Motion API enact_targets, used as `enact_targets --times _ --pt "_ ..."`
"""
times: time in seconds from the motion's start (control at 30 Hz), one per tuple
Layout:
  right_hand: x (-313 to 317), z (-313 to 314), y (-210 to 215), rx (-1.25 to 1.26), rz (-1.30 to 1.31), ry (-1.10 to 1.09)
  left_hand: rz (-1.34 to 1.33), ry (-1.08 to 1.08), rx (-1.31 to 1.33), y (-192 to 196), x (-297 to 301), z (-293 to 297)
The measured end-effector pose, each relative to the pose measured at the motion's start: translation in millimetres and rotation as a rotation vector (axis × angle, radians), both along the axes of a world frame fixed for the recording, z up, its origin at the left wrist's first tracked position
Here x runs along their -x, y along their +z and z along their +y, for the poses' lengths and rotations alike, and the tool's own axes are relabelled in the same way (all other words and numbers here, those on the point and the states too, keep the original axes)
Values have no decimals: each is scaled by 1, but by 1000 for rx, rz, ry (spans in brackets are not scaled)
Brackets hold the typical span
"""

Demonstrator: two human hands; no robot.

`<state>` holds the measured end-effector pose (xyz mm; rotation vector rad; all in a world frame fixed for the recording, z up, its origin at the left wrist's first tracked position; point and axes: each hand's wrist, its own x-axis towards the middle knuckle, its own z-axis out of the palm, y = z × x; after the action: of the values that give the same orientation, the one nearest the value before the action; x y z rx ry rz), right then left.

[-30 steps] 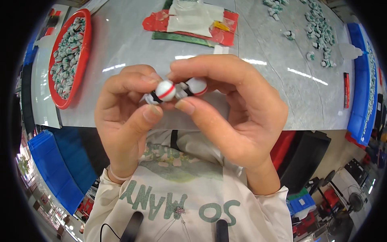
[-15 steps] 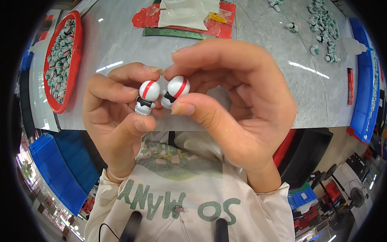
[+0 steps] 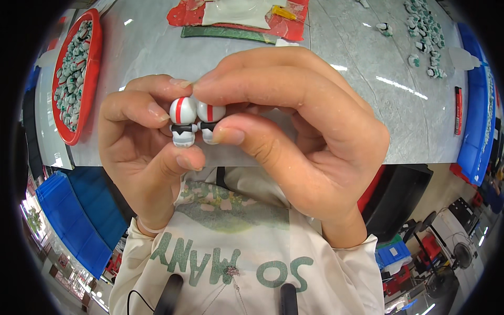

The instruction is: Assembling small plastic toy heads by gluing components together at a factory workstation.

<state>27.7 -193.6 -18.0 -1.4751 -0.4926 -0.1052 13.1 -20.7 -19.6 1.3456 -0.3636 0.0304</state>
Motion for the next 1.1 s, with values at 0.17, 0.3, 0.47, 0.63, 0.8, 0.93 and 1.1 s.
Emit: enact_targets --times 0.17,0.3,0.47,0.63,0.8,0.93,1.1 --pt "1 -1 3 48 -19 33 -11 26 52 -3 0 -3" --pt "0 -4 4 145 -100 48 24 45 18 1 1 -3" --pt "-1 -5 1 66 -53 74 3 52 -5 0 0 -3" --pt "2 -2 1 15 -54 49 -2 59 3 -1 0 -3" --pt "2 -1 0 10 -35 44 -5 57 3 -1 -1 -3" --pt "2 -2 3 20 -18 59 0 59 21 0 0 -4" --pt "2 -2 1 -6 -21 68 -10 67 -1 0 0 -4"
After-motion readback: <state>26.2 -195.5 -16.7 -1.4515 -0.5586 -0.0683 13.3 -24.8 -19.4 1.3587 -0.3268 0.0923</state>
